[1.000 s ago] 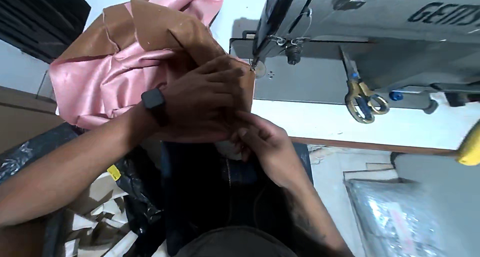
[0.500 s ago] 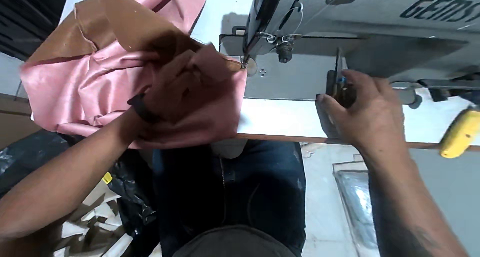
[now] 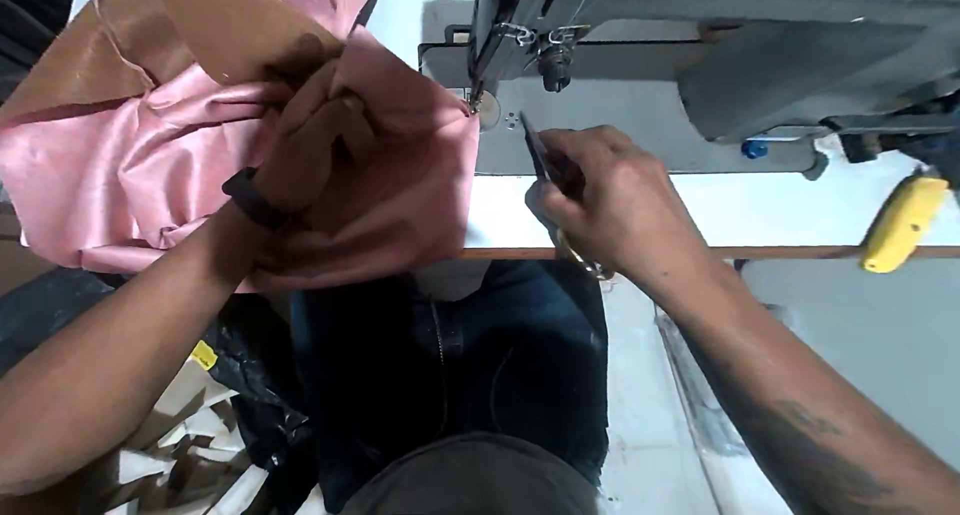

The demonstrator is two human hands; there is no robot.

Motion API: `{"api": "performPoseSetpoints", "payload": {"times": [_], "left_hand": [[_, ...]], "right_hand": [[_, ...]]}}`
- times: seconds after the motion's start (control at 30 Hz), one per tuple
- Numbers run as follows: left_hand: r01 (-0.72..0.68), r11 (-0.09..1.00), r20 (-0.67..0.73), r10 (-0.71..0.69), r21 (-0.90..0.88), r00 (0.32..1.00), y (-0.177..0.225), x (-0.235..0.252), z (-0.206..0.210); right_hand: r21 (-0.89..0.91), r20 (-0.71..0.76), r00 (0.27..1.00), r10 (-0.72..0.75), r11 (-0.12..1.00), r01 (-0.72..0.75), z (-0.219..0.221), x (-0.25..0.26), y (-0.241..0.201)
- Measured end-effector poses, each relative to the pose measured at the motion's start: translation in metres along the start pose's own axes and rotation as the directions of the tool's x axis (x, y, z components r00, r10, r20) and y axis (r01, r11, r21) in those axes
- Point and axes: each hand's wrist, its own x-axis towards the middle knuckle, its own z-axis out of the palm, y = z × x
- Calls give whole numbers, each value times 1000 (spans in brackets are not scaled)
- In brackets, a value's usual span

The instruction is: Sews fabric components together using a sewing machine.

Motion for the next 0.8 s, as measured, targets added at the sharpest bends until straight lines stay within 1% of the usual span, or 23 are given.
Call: {"api": "performPoseSetpoints", "payload": {"times": [0.1, 0.2, 0.27, 0.33, 0.4, 0.53, 0.6, 0.67, 0.7, 0.73, 0.77, 0.8], "left_hand": [[8, 999, -35, -10, -41, 999, 3, 2, 2], [94, 996, -94, -94, -3, 991, 35, 6, 20], [89, 996, -89, -89, -2, 992, 39, 7, 23], [69, 998, -75, -68, 13, 995, 38, 6, 22], [82, 996, -72, -78, 48, 994, 41, 7, 23], [57, 998, -62, -55, 34, 997, 39, 7, 22], [40, 997, -45, -37, 67, 998, 40, 5, 22], [-33, 980, 29, 28, 194, 999, 37, 1, 24], [-126, 951, 103, 101, 281, 990, 27, -1, 22], [-251, 905, 204, 189, 343, 961, 11, -3, 18], [-337, 850, 302, 223, 405, 927, 4, -4, 20], [-372, 809, 382, 200, 455, 902, 12, -3, 26]], "right_hand": [[52, -31, 998, -58, 997, 60, 1, 3, -15], [76, -19, 993, -115, 990, 116, 8, 12, -24], [77, 9, 990, -141, 987, 140, 10, 20, -26], [63, 30, 991, -132, 990, 130, 10, 28, -28], [37, 31, 994, -105, 994, 104, 10, 31, -28], [6, 2, 998, -63, 998, 63, 11, 30, -24], [-1, -16, 999, -32, 999, 32, 10, 31, -18], [2, -13, 1000, 10, 1000, -10, 6, 30, -9], [12, -13, 1000, 9, 1000, -8, 4, 29, -7], [26, -7, 1000, -7, 1000, 7, 3, 26, -6], [52, -1, 1000, -30, 998, 30, 2, 23, -6], [83, 7, 999, -53, 995, 52, 2, 21, -8]]}}
